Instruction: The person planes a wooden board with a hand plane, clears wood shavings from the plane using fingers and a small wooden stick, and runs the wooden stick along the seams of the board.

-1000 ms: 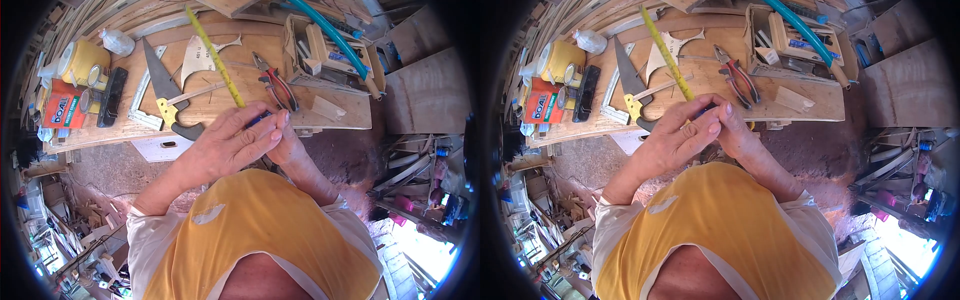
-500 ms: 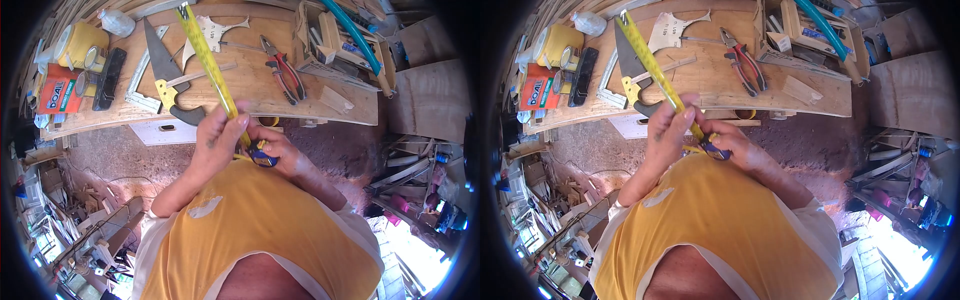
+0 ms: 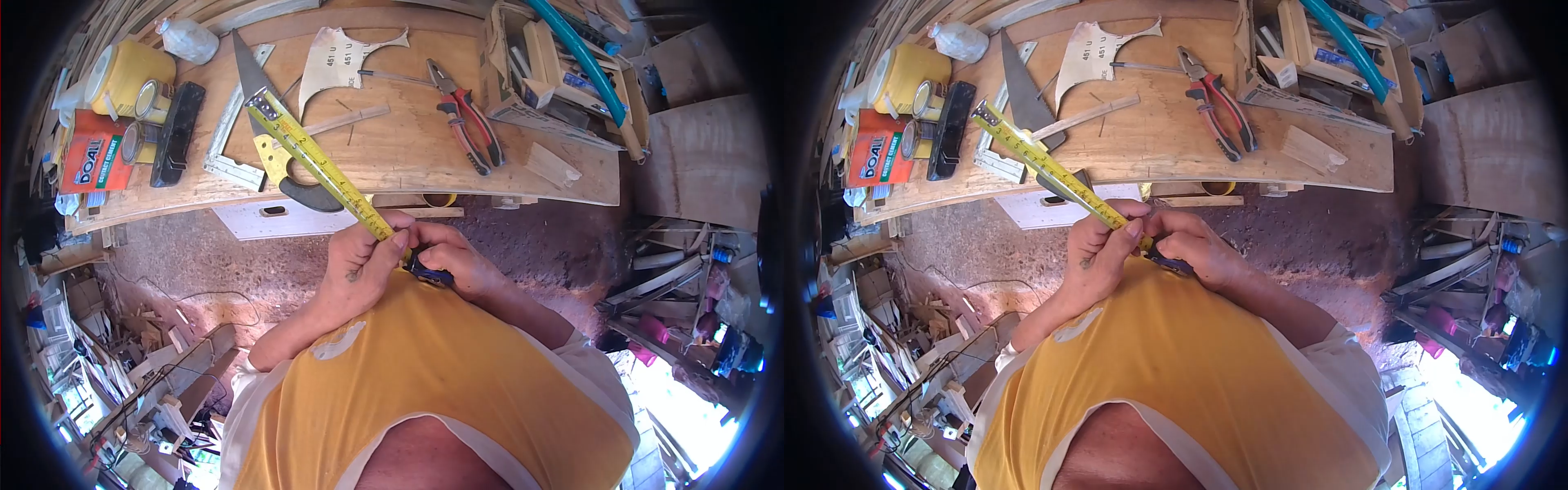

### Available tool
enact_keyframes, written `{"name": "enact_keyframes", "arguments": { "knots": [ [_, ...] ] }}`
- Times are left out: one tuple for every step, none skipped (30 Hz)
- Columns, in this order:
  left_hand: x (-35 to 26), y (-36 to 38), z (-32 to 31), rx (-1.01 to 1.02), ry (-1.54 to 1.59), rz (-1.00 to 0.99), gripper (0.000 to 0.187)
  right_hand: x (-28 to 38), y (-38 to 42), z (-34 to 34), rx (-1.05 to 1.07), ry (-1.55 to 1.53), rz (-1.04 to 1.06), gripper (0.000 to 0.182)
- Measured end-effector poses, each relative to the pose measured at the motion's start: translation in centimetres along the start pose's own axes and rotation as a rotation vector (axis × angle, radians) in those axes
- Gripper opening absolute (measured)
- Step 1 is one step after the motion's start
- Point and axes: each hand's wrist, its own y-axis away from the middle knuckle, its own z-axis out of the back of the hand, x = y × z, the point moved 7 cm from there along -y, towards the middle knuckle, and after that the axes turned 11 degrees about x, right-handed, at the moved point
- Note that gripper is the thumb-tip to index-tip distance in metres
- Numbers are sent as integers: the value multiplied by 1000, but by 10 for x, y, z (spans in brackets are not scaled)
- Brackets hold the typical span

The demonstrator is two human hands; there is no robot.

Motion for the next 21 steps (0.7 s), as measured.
{"name": "enact_keyframes", "arguments": {
  "knots": [
    [-2, -2, 1, -9, -50, -58, 19, 2, -2, -1, 13, 10, 31, 32],
    [-3, -5, 2, -18, -99, -116, 18, 1, -3, 0, -10, -60, 30, 33],
    [-5, -5, 1, -27, -148, -173, 17, 0, -5, -1, -35, -132, 28, 34],
    [1, -5, 2, -35, -101, -132, 15, -1, -7, -2, -60, -203, 27, 36],
    [7, -6, 3, -40, -56, -94, 13, 3, -8, 1, -109, -116, 19, 38],
    [12, -7, 3, -43, -10, -54, 11, 9, -9, 3, -162, -30, 11, 41],
    [14, -9, 4, -50, -3, -33, 11, 13, -9, 7, -215, 56, 3, 43],
    [16, -13, 6, -57, 4, -10, 10, 14, -10, 9, -248, 64, 20, 43],
    [18, -17, 7, -64, 12, 13, 10, 13, -10, 13, -281, 72, 38, 43],
    [18, -22, 5, -45, 15, 10, 10, 12, -10, 16, -314, 80, 56, 43],
    [18, -28, 2, -27, 18, 6, 10, 14, -8, 20, -344, 67, 91, 39],
    [19, -34, 0, -10, 20, 3, 11, 17, -5, 24, -374, 53, 127, 36],
    [19, -41, -2, 20, -48, -28, 11, 18, -2, 28, -404, 39, 164, 34],
    [22, -47, -2, 28, -76, -26, 11, 20, 1, 30, -421, 31, 199, 35],
    [25, -53, -4, 35, -104, -25, 11, 21, 3, 33, -438, 22, 235, 36],
    [27, -59, -6, 43, -133, -23, 12, 23, 6, 35, -454, 14, 271, 37],
    [25, -67, -8, 52, -172, -63, 9, 24, 8, 39, -490, -1, 282, 38],
    [23, -75, -11, 63, -210, -100, 7, 24, 11, 43, -528, -17, 290, 39],
    [21, -81, -14, 75, -245, -135, 5, 23, 16, 47, -567, -34, 297, 40],
    [21, -87, -19, 184, -290, -103, 12, 21, 20, 52, -597, -28, 319, 40],
    [17, -93, -22, 291, -335, -71, 19, 19, 24, 58, -626, -20, 342, 40]
  ]
}}
